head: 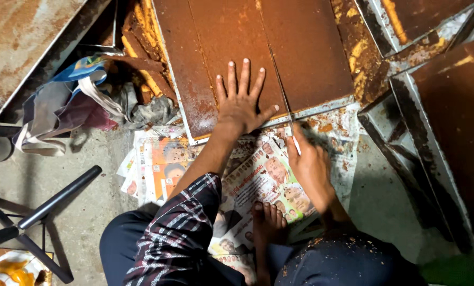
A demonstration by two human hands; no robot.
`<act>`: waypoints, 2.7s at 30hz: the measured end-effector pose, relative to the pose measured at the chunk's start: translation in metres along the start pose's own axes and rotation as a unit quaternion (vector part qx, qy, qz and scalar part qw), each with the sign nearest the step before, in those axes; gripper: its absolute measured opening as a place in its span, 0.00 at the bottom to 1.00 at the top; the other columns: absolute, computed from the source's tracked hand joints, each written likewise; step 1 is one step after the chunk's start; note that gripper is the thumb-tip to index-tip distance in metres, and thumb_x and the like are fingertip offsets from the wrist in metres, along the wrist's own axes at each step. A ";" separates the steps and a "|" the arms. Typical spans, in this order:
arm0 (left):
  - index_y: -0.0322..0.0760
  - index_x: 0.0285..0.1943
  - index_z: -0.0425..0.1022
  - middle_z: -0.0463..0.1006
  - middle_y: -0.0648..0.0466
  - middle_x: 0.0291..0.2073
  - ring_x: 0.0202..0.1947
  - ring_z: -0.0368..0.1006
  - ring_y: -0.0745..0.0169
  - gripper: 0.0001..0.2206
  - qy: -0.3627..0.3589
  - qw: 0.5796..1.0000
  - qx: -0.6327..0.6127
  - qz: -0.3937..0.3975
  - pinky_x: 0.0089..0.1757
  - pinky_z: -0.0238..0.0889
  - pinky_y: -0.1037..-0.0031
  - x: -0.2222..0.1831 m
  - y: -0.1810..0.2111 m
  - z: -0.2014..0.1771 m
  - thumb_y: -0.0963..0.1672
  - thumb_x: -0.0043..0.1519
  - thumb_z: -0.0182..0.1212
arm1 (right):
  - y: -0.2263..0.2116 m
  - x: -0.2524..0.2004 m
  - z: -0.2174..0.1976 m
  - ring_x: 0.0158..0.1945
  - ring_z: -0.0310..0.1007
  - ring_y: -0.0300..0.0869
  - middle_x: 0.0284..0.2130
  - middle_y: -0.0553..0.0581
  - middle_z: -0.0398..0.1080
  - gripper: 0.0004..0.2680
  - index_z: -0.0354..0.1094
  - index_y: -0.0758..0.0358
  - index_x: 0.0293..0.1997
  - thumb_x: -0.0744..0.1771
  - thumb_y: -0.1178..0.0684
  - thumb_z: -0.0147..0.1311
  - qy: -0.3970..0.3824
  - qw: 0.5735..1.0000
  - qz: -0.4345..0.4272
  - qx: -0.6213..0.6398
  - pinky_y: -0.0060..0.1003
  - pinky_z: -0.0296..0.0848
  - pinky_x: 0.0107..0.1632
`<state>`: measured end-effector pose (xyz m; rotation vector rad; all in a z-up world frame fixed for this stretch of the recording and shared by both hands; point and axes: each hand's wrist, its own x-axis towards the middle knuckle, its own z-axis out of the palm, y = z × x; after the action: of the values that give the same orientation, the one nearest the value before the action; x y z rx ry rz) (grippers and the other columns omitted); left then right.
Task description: The person uses a long knife and a metal ruler to cut large baked slabs into smaller rectangular portions on a floor workspace covered with newspaper.
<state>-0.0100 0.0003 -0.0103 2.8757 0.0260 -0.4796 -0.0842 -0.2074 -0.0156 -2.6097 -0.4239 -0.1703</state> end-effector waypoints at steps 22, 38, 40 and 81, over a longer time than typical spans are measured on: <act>0.56 0.82 0.27 0.15 0.48 0.78 0.75 0.07 0.36 0.48 -0.058 0.998 -0.026 -0.007 0.66 0.12 0.36 0.008 -0.001 -0.007 0.67 0.59 0.44 | 0.009 -0.028 -0.001 0.23 0.75 0.63 0.21 0.74 0.71 0.14 0.71 0.63 0.59 0.68 0.51 0.55 -0.054 0.993 0.082 0.069 0.55 0.71 0.28; 0.56 0.83 0.28 0.17 0.48 0.79 0.76 0.09 0.37 0.48 -0.037 0.999 -0.027 -0.005 0.67 0.13 0.36 0.007 -0.001 -0.003 0.67 0.59 0.46 | 0.039 -0.075 0.011 0.28 0.77 0.59 0.24 0.69 0.75 0.16 0.70 0.66 0.62 0.67 0.55 0.57 -0.043 0.996 0.054 0.059 0.48 0.75 0.31; 0.56 0.83 0.28 0.17 0.47 0.79 0.76 0.09 0.37 0.48 -0.039 0.999 -0.029 -0.004 0.67 0.14 0.36 0.008 -0.003 0.000 0.67 0.59 0.46 | 0.062 -0.120 0.015 0.28 0.81 0.50 0.25 0.68 0.75 0.16 0.69 0.62 0.62 0.67 0.53 0.57 -0.066 0.990 0.104 0.073 0.45 0.76 0.33; 0.61 0.82 0.27 0.22 0.56 0.80 0.78 0.15 0.47 0.56 -0.093 0.995 -0.003 -0.042 0.69 0.20 0.47 0.020 -0.093 -0.055 0.69 0.48 0.57 | -0.060 0.096 0.043 0.35 0.81 0.57 0.37 0.75 0.76 0.14 0.70 0.75 0.58 0.69 0.56 0.56 0.018 0.986 -0.036 0.161 0.46 0.78 0.39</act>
<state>0.0209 0.1024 0.0137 2.8205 0.1186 -0.7597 -0.0113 -0.1110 -0.0082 -2.2737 -0.4895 -0.1574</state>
